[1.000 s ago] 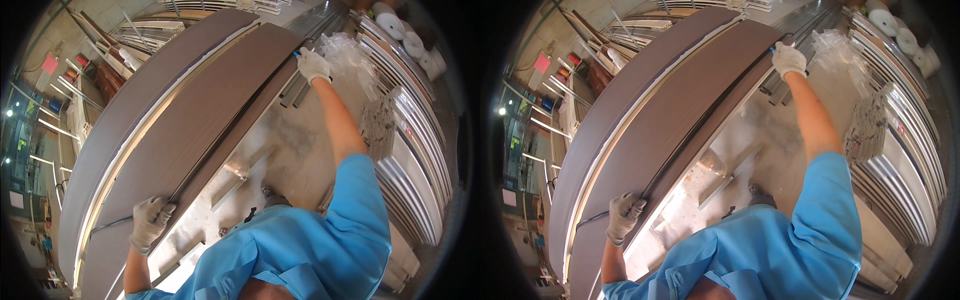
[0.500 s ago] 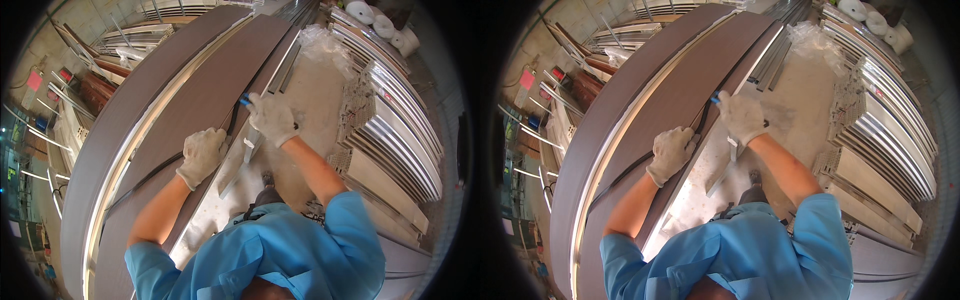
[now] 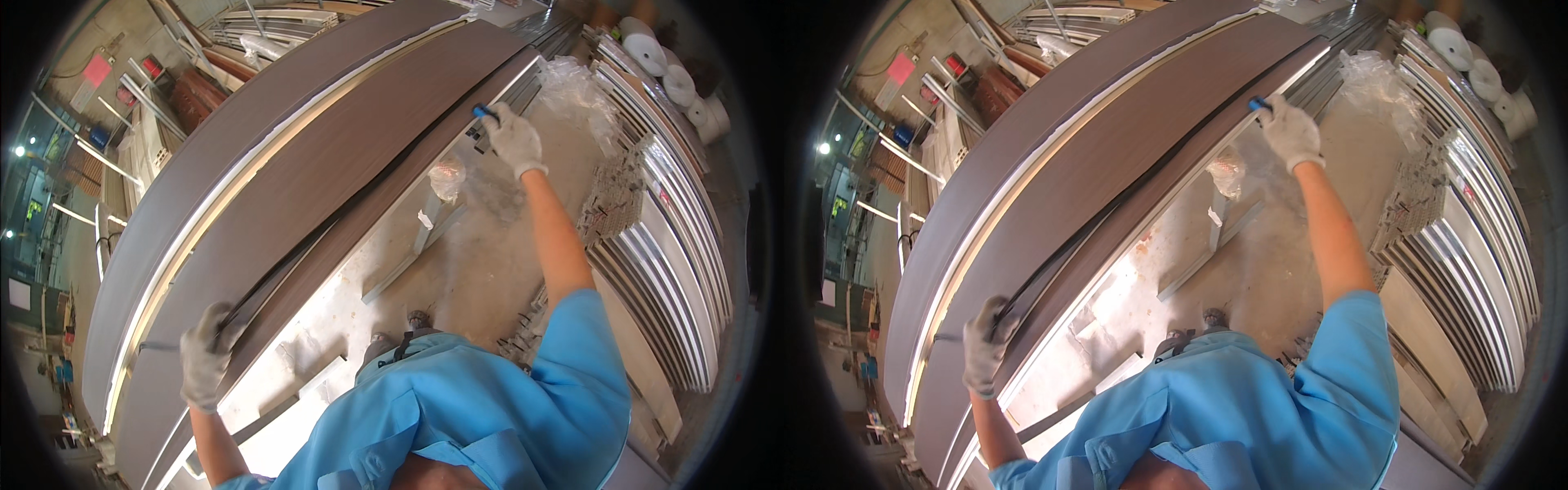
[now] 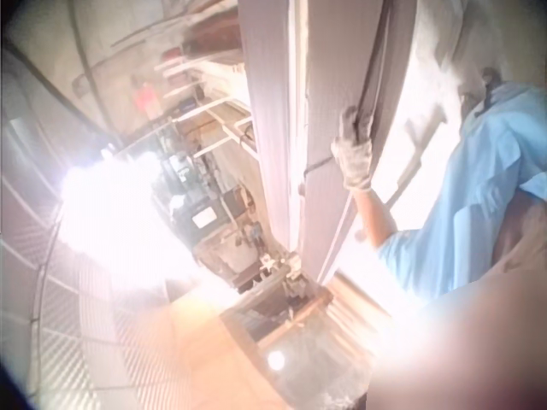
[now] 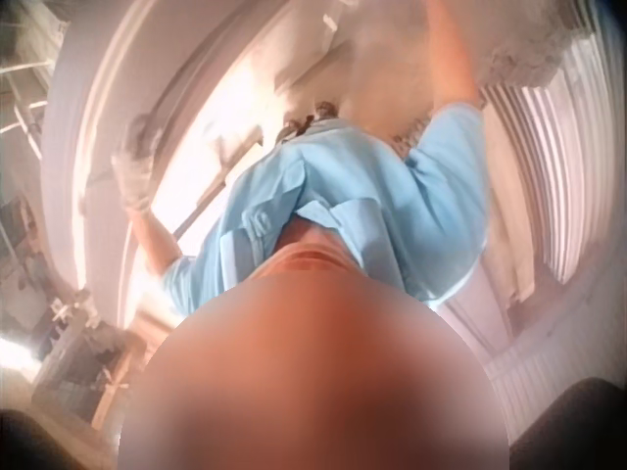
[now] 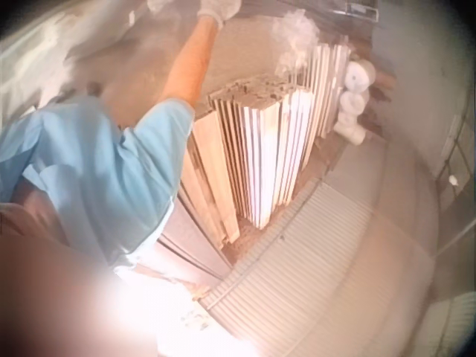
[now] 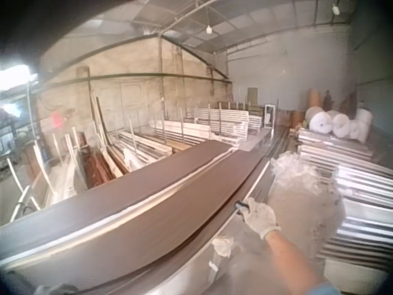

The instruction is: The person removes plastic wrapping from large flat panels, places them on a workbench, and uses a strap tool to secure them. The person then picks up a small plastic spacer and places it on a nearby rack.

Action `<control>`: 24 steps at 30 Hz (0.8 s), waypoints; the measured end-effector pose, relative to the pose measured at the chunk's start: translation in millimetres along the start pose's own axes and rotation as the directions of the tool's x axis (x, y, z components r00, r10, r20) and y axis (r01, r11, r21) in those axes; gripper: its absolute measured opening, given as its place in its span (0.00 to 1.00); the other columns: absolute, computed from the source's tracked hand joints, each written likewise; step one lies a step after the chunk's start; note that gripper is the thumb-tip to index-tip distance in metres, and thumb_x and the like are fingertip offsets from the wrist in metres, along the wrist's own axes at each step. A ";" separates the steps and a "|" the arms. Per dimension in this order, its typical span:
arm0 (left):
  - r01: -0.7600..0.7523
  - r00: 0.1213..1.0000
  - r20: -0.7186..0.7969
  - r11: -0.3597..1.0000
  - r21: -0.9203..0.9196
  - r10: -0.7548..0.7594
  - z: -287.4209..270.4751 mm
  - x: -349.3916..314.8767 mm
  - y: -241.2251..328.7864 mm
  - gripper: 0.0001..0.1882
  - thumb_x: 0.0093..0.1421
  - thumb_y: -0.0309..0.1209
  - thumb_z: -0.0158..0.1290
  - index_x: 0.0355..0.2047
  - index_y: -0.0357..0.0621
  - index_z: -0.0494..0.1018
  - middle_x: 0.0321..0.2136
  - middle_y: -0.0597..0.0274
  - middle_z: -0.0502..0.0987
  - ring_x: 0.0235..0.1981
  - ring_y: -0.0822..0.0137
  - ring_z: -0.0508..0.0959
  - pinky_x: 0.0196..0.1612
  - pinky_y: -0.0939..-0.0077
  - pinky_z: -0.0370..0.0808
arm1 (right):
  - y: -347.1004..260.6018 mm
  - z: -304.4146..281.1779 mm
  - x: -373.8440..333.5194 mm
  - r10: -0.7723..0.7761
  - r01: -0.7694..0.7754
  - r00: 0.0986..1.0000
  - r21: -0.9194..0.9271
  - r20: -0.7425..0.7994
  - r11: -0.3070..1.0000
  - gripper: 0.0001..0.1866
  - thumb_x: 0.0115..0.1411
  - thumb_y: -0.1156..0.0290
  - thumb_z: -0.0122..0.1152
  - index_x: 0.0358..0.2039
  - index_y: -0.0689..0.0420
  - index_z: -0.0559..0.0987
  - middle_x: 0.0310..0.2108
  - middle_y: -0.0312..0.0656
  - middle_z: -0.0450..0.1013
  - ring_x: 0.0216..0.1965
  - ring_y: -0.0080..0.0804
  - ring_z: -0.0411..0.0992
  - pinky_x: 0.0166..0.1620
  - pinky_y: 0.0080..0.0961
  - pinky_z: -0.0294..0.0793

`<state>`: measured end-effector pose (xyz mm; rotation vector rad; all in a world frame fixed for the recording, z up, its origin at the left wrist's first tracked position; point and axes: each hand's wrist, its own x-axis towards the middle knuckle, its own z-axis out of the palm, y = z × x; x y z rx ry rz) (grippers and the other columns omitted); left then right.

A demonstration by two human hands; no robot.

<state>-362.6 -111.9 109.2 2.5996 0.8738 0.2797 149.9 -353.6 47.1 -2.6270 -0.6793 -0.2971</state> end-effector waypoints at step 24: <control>-0.633 0.772 0.132 0.770 0.078 0.621 6.9 -26.7 -79.4 0.09 0.54 0.35 0.57 0.24 0.44 0.72 0.25 0.57 0.70 0.27 0.53 0.73 0.30 0.57 0.69 | -168.6 9.6 -142.0 -0.109 0.111 0.994 -0.139 0.017 0.984 0.14 0.66 0.56 0.49 0.42 0.53 0.73 0.31 0.52 0.78 0.36 0.56 0.77 0.38 0.51 0.75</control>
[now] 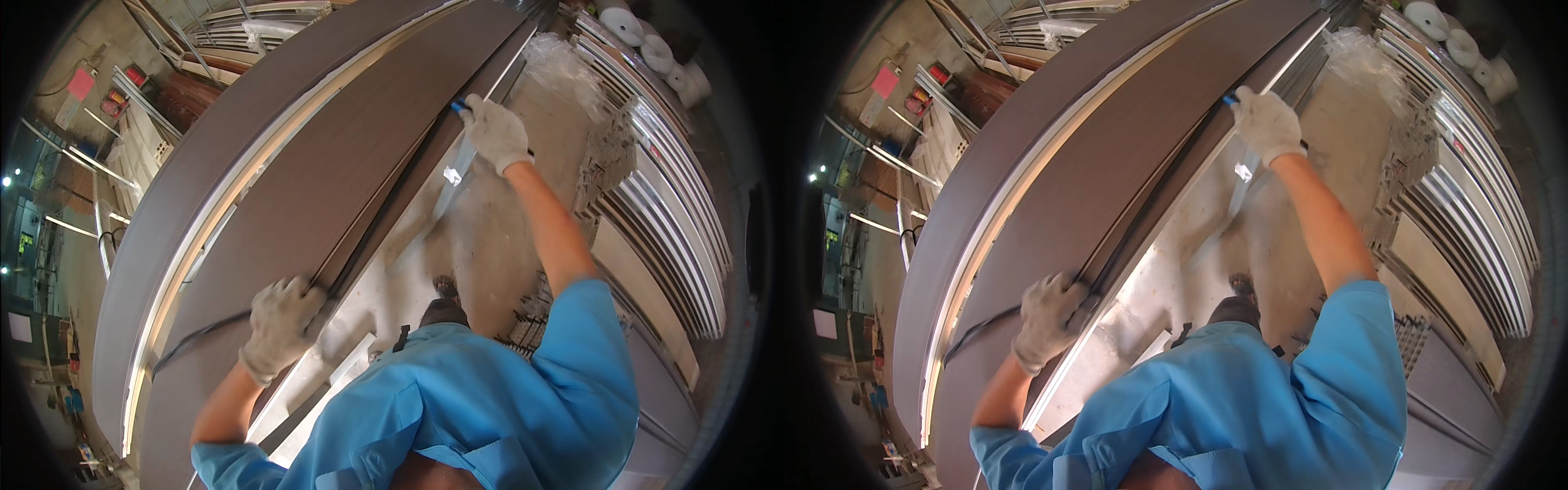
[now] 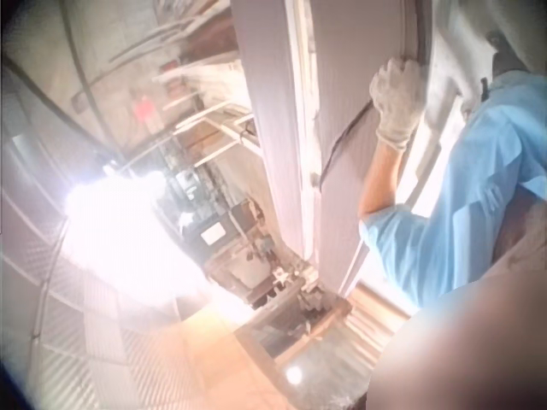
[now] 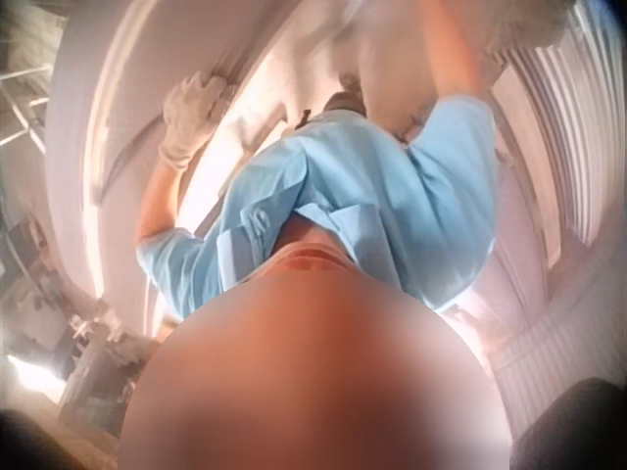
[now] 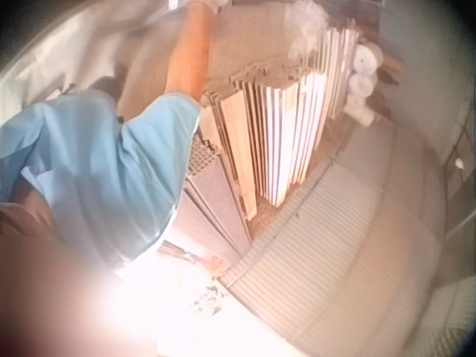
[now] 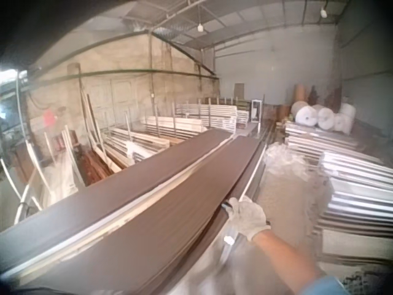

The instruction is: The person removes plastic wrapping from large flat panels, places them on a workbench, and uses a strap tool to secure them. The person then picks up a small plastic spacer and places it on a nearby rack.

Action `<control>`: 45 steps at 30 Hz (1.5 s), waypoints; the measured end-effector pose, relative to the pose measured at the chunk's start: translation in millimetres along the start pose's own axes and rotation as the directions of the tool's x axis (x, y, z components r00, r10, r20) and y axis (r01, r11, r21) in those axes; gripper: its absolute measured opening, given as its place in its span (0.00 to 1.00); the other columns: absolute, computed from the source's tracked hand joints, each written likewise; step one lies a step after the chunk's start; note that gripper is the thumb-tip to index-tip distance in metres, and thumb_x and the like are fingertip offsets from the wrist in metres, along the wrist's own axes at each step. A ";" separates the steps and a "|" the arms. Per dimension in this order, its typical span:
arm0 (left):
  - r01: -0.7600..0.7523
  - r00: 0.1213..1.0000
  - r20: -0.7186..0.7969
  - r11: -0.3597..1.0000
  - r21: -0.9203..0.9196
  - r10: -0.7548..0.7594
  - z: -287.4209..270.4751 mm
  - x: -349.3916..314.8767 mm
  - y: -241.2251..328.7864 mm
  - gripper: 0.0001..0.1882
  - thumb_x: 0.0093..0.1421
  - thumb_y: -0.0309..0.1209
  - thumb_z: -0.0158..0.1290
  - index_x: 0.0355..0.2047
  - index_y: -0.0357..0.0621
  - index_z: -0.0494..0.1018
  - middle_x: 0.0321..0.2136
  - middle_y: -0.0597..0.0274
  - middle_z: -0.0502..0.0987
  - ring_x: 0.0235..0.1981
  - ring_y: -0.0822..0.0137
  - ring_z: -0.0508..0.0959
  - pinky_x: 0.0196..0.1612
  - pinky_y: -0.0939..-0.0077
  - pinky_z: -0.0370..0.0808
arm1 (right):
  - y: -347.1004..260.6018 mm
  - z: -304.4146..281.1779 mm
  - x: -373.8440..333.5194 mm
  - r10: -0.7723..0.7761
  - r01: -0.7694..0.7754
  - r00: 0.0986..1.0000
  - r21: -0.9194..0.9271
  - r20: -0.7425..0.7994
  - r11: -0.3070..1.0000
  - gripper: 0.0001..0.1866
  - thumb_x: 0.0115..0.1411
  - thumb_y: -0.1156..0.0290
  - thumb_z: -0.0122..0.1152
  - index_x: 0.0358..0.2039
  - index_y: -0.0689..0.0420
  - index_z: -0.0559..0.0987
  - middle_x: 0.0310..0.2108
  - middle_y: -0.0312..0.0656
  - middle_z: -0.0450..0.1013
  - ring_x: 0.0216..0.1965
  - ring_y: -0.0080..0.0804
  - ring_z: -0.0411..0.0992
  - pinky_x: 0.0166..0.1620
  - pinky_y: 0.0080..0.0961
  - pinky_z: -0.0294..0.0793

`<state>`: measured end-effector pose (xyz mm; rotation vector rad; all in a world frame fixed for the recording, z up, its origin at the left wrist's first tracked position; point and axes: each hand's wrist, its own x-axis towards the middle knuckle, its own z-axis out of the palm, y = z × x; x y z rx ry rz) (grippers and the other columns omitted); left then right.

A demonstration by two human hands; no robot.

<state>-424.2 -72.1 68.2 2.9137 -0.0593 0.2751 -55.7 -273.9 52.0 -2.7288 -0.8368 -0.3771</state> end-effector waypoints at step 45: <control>0.216 0.970 -0.104 0.975 -0.057 -0.221 -66.8 -273.3 -24.7 0.10 0.52 0.29 0.62 0.23 0.41 0.72 0.21 0.57 0.68 0.21 0.54 0.71 0.25 0.61 0.67 | -133.5 -19.8 -114.1 0.124 -0.122 0.992 -0.048 0.033 0.991 0.15 0.66 0.55 0.48 0.44 0.50 0.74 0.40 0.50 0.78 0.46 0.54 0.76 0.48 0.49 0.74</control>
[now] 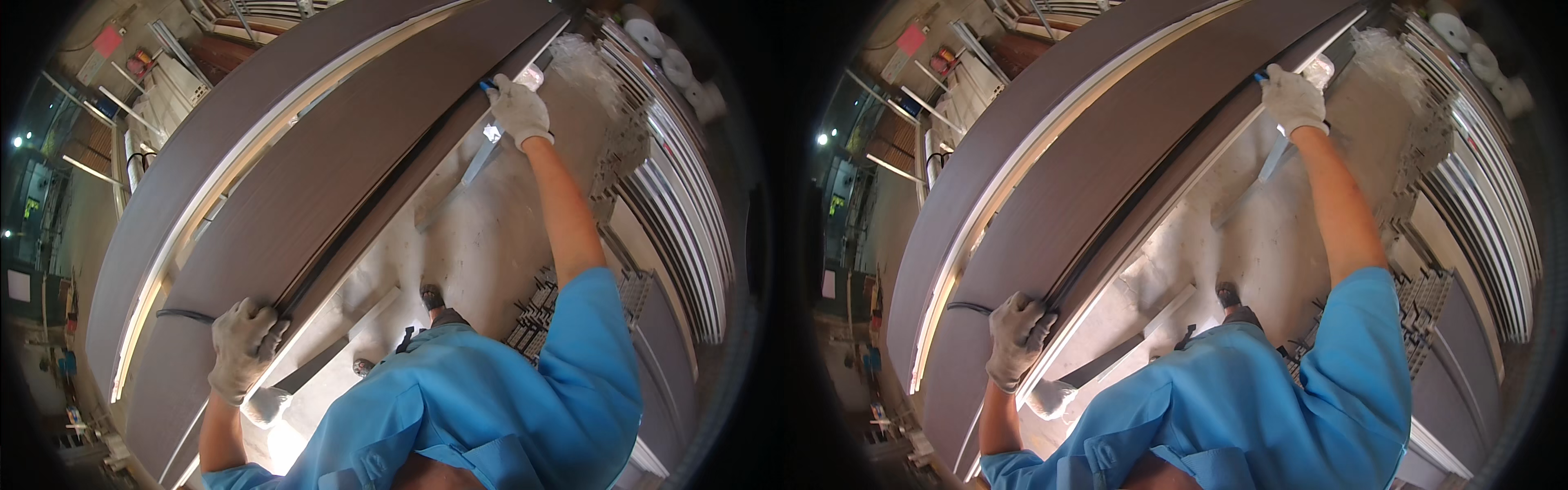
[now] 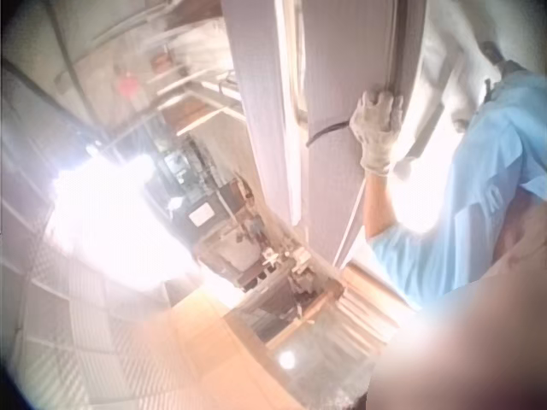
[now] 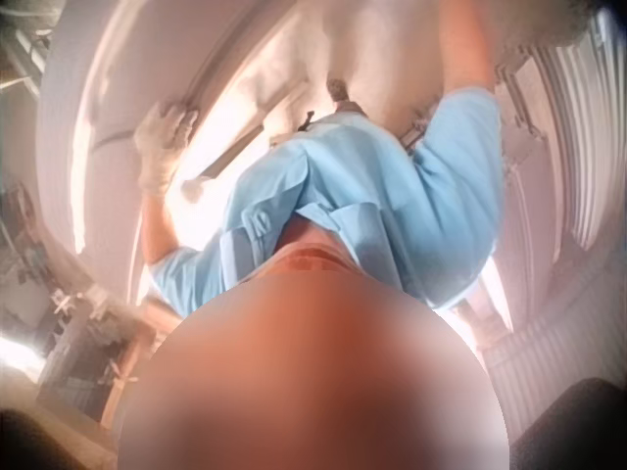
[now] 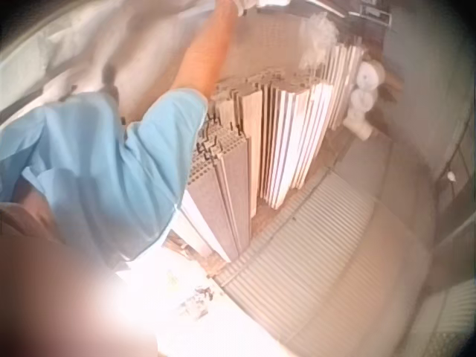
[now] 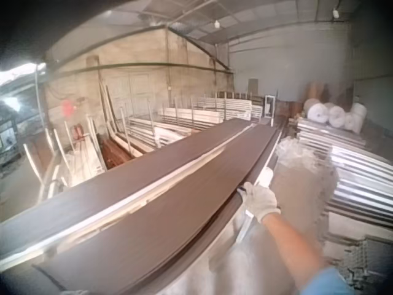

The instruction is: The person removes plastic wrapping from large flat panels, places them on a workbench, and uses a strap tool to secure them. The person then picks up a small plastic spacer and places it on a nearby rack.

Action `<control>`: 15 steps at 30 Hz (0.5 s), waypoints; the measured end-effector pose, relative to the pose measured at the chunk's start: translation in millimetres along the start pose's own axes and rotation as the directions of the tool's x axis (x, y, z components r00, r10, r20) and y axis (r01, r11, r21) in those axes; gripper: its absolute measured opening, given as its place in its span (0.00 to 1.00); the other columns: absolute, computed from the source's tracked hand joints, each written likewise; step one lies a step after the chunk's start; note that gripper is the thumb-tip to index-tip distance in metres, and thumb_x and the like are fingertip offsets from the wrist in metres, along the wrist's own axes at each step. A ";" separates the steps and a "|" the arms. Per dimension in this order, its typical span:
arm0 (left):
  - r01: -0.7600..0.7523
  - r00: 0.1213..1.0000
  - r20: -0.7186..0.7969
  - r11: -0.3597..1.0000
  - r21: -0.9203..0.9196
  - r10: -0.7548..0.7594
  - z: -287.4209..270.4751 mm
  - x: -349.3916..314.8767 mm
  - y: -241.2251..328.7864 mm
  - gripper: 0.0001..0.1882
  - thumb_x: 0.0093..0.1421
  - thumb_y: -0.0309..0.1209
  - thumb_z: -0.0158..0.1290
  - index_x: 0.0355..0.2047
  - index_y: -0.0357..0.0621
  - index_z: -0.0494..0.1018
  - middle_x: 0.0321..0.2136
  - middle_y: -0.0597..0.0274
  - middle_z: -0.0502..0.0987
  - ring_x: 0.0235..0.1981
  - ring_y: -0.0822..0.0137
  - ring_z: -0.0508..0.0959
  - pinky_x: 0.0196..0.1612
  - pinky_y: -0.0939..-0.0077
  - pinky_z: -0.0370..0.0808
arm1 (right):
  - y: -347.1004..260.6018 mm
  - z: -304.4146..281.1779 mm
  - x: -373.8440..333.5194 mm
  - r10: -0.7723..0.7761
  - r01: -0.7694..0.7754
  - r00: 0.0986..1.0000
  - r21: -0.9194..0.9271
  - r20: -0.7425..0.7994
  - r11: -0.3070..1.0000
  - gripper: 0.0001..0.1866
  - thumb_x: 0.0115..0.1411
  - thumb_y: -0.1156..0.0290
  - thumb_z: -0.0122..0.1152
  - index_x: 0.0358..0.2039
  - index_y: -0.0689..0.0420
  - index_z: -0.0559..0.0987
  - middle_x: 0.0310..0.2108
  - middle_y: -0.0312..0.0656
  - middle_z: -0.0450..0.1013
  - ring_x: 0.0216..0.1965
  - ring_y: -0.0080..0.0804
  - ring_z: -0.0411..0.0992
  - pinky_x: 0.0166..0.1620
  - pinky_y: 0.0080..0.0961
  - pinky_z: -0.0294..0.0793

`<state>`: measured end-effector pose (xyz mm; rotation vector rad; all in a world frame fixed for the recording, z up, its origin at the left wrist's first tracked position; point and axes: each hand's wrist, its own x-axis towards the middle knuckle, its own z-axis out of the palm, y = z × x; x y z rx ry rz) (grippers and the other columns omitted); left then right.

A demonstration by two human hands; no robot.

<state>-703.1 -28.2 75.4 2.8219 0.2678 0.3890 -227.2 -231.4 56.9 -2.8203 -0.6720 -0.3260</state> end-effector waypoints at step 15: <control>-0.280 0.953 0.108 0.959 -0.045 0.283 11.6 3.3 -28.9 0.08 0.58 0.34 0.54 0.29 0.42 0.75 0.29 0.53 0.73 0.32 0.51 0.77 0.34 0.55 0.72 | -212.3 -36.4 -293.1 -0.341 0.344 0.939 0.114 -0.039 0.932 0.12 0.66 0.57 0.52 0.41 0.51 0.74 0.28 0.48 0.78 0.28 0.50 0.77 0.30 0.45 0.75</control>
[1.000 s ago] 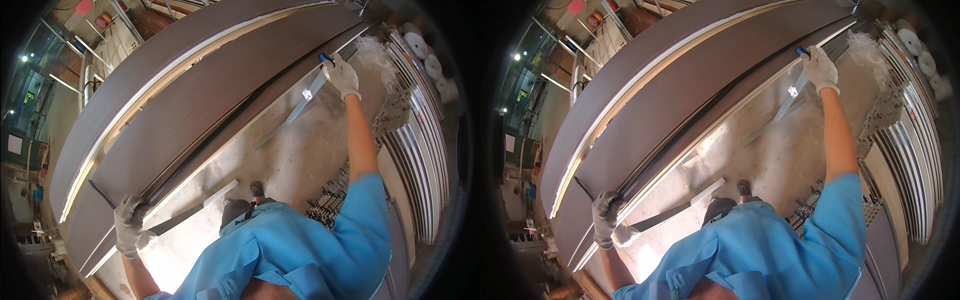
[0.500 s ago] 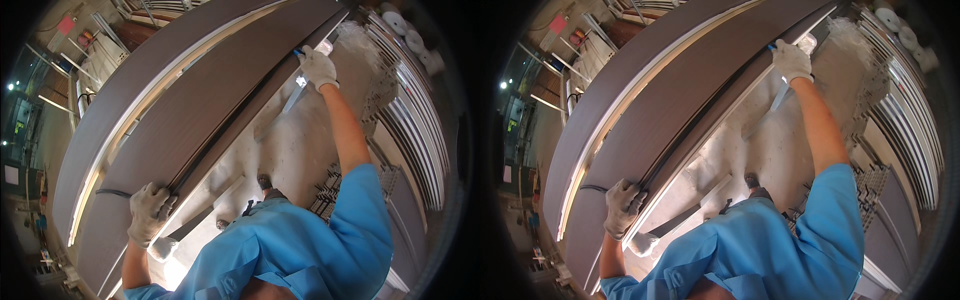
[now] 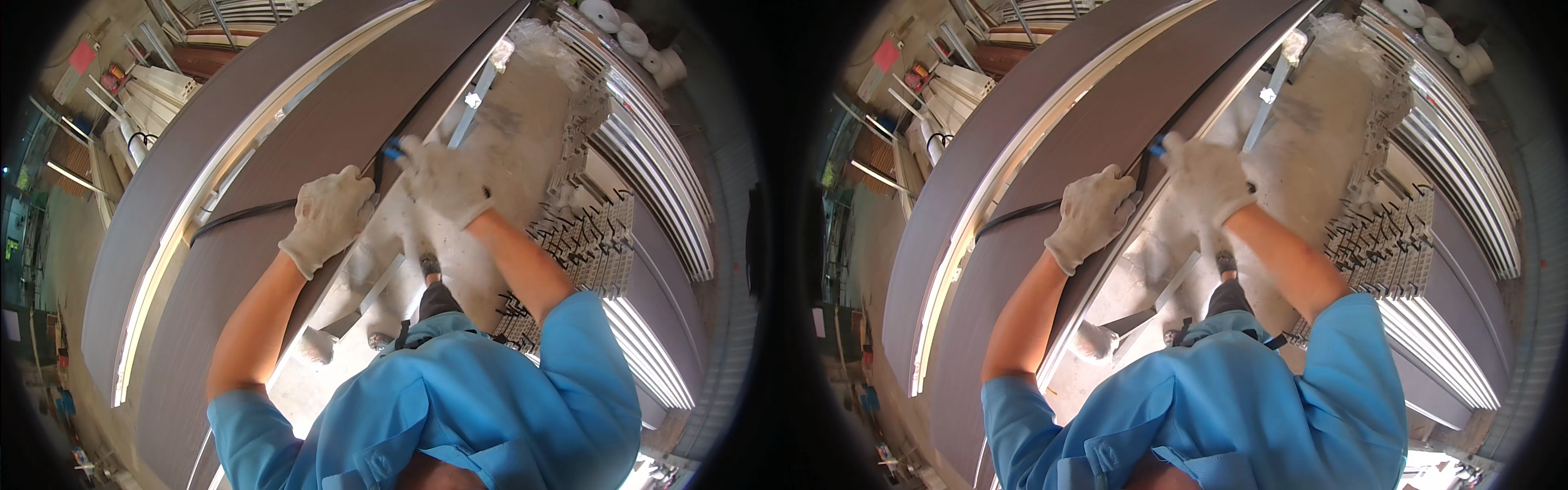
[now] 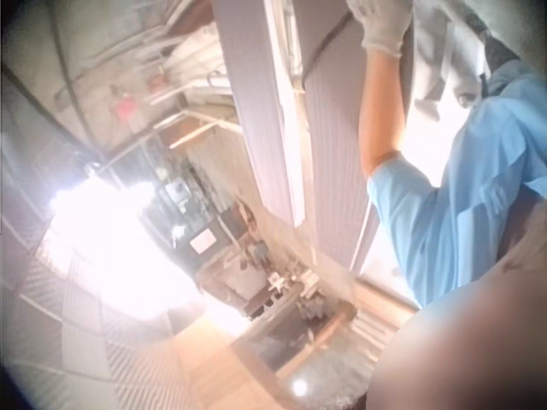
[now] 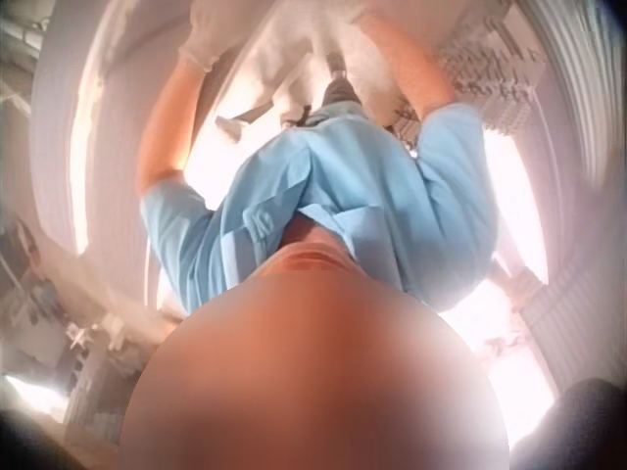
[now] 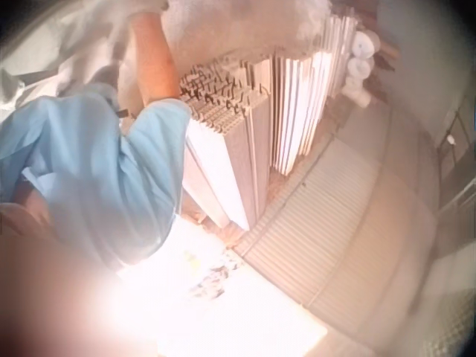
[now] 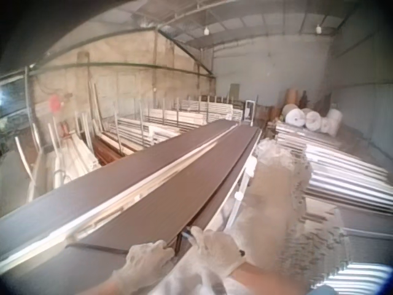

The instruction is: The person removes plastic wrapping from large flat panels, places them on a workbench, and uses a strap tool to secure them. The person then picks up a small plastic spacer and places it on a nearby rack.

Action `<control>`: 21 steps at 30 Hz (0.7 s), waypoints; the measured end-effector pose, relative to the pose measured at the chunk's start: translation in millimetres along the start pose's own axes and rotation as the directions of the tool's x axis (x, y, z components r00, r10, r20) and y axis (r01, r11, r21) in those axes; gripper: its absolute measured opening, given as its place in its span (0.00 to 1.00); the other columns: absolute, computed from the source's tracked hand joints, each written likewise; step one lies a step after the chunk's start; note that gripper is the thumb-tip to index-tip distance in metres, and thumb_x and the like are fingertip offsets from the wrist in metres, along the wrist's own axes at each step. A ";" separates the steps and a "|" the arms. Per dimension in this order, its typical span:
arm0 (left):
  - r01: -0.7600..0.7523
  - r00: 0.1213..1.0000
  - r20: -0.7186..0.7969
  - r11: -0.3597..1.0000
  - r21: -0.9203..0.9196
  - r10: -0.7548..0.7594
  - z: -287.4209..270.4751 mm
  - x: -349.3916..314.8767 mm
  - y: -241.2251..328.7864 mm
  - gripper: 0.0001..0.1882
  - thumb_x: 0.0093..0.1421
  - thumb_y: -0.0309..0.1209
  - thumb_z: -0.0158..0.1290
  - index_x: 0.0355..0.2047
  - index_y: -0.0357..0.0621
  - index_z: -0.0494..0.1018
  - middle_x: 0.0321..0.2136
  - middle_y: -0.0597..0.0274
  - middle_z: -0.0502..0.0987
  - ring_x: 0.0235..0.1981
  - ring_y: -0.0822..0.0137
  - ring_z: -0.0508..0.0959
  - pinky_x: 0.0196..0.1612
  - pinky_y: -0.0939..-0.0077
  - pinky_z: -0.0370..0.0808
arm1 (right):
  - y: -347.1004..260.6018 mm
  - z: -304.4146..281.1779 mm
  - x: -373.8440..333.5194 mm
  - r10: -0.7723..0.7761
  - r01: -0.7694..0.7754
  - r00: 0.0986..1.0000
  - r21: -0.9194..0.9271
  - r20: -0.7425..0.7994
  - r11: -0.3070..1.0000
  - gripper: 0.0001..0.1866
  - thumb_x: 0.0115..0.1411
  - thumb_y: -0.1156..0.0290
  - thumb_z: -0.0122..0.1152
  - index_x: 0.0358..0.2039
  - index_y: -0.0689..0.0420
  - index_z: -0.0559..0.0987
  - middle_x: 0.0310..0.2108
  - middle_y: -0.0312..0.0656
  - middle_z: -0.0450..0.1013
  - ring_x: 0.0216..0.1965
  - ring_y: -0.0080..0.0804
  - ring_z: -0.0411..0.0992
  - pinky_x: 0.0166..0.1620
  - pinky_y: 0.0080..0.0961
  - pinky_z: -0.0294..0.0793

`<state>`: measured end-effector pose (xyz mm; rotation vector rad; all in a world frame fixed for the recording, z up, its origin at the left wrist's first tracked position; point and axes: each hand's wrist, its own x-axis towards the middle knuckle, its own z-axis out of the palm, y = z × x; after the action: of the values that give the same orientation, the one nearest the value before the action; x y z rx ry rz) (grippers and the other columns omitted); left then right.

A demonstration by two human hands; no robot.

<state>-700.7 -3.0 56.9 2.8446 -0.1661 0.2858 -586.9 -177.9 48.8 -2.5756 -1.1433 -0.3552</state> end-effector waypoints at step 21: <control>0.719 0.644 -0.240 0.682 -0.135 -0.726 -85.6 -286.3 73.9 0.02 0.55 0.20 0.59 0.30 0.38 0.77 0.23 0.56 0.73 0.20 0.61 0.73 0.25 0.68 0.67 | 144.9 -1.8 38.8 0.267 -0.253 0.962 0.179 -0.056 0.951 0.18 0.65 0.52 0.51 0.49 0.47 0.76 0.39 0.50 0.79 0.44 0.53 0.76 0.47 0.45 0.73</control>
<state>-1005.2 -24.9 96.6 2.5326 1.0072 0.4785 -452.9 -244.8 39.0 -2.4945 -0.7579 -0.2817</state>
